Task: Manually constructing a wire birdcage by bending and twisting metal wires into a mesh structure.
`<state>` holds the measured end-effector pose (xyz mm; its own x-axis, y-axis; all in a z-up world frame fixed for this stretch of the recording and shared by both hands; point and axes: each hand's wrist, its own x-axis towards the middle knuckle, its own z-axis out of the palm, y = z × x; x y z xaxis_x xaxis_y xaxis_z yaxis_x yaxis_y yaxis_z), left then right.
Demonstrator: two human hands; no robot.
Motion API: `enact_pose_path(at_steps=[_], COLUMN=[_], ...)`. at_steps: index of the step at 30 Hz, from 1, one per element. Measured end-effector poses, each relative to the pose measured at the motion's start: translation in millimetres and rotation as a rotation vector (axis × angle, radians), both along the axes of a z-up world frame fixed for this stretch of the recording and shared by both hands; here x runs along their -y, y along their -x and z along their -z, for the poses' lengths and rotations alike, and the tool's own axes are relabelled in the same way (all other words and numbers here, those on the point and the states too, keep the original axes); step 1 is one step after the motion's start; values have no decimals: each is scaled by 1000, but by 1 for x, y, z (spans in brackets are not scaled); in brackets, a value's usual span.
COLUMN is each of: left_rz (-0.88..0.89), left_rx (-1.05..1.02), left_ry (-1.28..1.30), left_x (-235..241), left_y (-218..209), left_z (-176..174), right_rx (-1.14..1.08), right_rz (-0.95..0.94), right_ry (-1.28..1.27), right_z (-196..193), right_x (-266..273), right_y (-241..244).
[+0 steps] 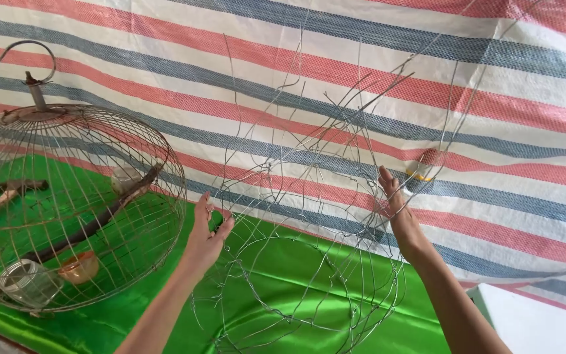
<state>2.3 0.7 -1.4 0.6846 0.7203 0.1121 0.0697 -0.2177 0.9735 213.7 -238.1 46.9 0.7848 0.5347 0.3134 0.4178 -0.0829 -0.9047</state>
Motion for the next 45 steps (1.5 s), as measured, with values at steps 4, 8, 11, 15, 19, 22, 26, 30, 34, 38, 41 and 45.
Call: enact_pose_path(at_steps=[4, 8, 11, 15, 19, 22, 26, 30, 34, 38, 41, 45], left_rz=[-2, -16, -13, -4, -21, -25, 14, 7, -86, 5, 47, 141], left_rx=[-17, -21, -51, -84, -103, -93, -92, -98, 123, 220, 53, -210], left_ry=[-31, -32, -33, -40, -43, -41, -36, -165, -321, -785, -870, -733], left_x=[-5, -5, -10, -14, -11, -11, -12, -15, -5, -15, -4, -18], left_y=[-2, -1, -4, -4, -2, -1, 9, 29, 26, -13, -32, -66], left_z=[7, 8, 10, 14, 9, 7, -4, -43, -104, -103, -107, -105], right_rx=[0, 31, 40, 56, 84, 78, 67, 64, 89, 89, 106, 128], right_rz=[-20, -41, -40, -35, -56, -66, -55, -67, -89, -48, -39, -34], right_ry=[-14, 7, 24, 40, 37, 40, 26, 3, -28, -32, -36, -27], right_z=[6, 9, 7, 11, 15, 19, 18, 18, 32, 26, 26, 24], right_x=[0, -3, -3, -5, -7, -9, -8, -9, -12, -10, -7, -5], right_y=[-3, -7, -5, -9, -16, -20, -17, -14, -37, -24, -22, -19])
